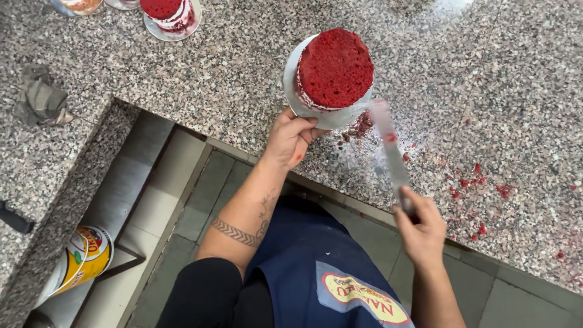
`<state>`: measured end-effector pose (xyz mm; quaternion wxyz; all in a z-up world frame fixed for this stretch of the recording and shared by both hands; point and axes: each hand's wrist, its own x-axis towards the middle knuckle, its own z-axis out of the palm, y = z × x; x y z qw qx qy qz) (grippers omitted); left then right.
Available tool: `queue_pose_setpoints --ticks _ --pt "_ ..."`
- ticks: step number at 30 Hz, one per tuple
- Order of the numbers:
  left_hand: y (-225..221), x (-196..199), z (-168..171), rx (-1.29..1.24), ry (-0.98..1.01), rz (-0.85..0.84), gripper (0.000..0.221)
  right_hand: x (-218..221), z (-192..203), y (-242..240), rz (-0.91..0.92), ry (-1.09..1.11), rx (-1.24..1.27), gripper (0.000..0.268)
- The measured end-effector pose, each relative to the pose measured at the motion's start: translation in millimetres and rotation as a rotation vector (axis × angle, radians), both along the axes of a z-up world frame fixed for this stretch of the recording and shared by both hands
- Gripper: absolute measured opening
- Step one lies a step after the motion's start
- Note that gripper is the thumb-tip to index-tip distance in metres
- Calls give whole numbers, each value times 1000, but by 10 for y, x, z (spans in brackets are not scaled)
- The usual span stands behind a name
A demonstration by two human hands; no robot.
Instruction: The person picks up a cake board, wipes the counter with a cloth, and uses a spatula to transfer a red velvet cake onto the board.
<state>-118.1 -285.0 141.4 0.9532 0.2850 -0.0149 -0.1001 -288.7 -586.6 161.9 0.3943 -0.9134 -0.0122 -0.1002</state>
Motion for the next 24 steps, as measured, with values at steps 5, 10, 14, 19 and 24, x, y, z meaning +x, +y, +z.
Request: queue_pose_setpoints --ticks 5,10,14,19,24 --pt "20 22 -244 -12 -20 -5 35 -168 -325 -293 -206 13 565 47" --pt "21 35 -89 36 20 -17 35 -288 -725 -436 -317 191 1216 49" --pt "-5 38 -142 34 24 -11 36 -449 -674 -275 -419 252 1094 48" --pt "-53 59 -87 39 41 -44 35 -418 76 34 -56 -92 208 44" --pt "-110 63 -50 42 49 -67 34 -186 342 163 106 -49 -188 46"
